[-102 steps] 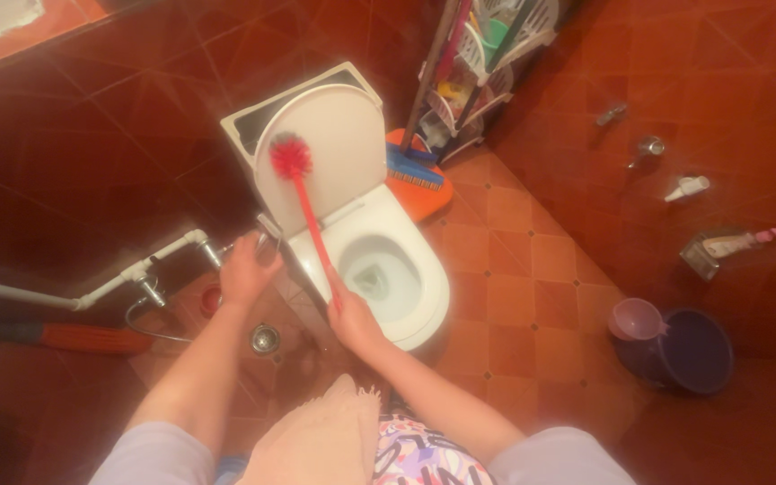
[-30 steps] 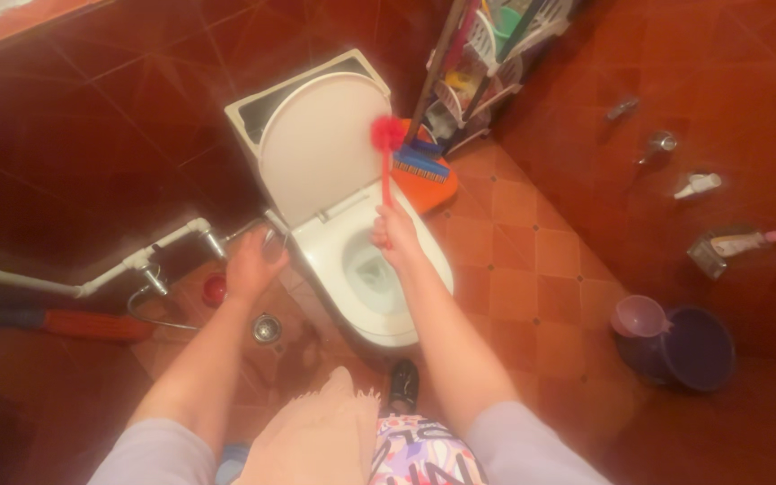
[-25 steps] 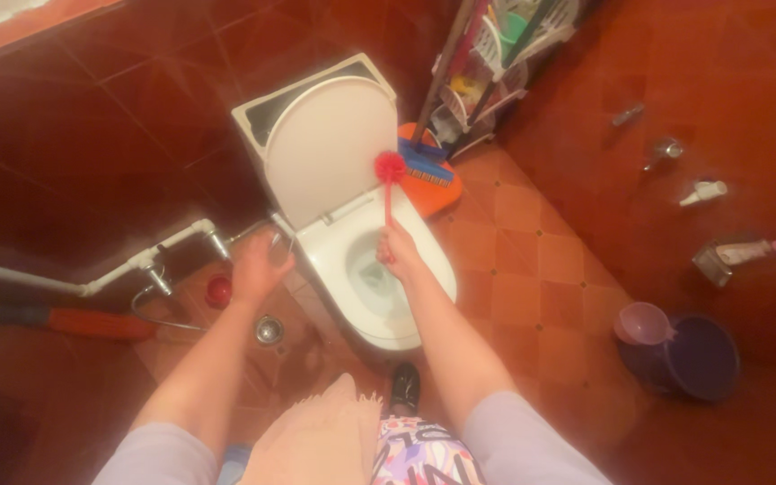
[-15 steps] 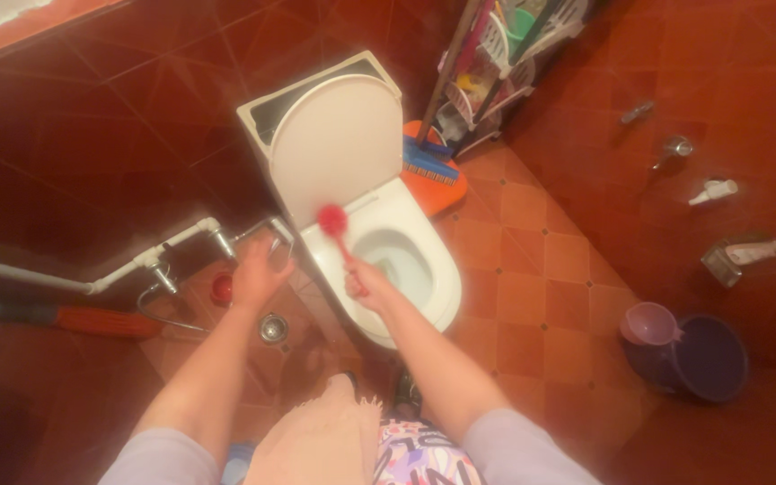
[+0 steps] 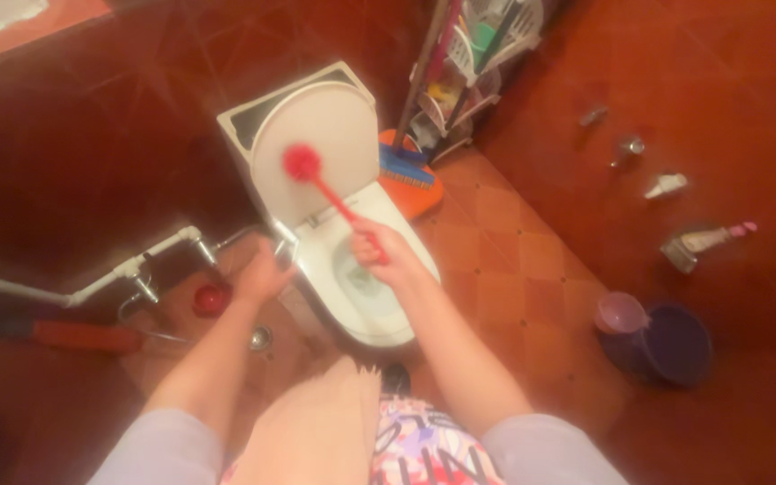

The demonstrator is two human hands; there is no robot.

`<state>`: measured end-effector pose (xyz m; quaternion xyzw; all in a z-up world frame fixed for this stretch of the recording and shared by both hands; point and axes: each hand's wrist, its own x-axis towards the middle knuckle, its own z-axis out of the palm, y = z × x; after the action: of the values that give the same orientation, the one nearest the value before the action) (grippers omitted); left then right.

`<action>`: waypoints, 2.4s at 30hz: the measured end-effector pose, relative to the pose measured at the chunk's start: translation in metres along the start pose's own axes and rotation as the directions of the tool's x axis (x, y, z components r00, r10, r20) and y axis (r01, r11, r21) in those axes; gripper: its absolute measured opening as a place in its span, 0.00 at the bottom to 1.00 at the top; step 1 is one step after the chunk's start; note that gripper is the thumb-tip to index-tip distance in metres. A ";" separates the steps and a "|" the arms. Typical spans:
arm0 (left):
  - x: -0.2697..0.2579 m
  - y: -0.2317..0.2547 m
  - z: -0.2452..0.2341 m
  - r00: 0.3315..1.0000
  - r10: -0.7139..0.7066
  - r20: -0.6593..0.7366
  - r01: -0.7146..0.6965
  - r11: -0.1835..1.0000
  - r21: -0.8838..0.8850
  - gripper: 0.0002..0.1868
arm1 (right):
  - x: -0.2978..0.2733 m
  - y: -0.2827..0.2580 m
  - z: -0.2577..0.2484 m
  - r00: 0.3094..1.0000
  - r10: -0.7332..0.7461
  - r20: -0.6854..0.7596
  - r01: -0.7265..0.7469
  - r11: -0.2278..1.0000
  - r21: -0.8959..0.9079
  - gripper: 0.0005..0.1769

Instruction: The person scrubs the inside and rim of a toilet bowl using a red brush, then rinses the bowl with water from a small handheld sprayer.

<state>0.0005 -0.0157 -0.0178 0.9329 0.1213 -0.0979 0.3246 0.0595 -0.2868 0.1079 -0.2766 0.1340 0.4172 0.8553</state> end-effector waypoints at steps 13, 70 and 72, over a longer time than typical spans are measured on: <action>-0.011 0.079 0.055 0.959 0.219 0.182 -0.211 0.976 -0.063 0.32 | -0.072 0.038 -0.166 0.942 -0.083 -0.324 0.008 0.974 -0.227 0.09; 0.037 0.196 -0.017 0.839 0.538 -0.077 -0.543 0.820 -0.180 0.25 | -0.112 0.056 -0.113 0.947 -0.086 -0.308 -0.030 0.934 -0.355 0.17; 0.039 0.186 -0.007 0.868 0.496 0.018 -0.484 0.855 -0.186 0.26 | -0.111 0.054 -0.117 0.943 -0.090 -0.320 -0.027 0.939 -0.342 0.17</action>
<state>0.0920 -0.1463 0.0852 0.8970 -0.1228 -0.0312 0.4235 -0.0517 -0.3993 0.0447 -0.4891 0.1967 0.3677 0.7661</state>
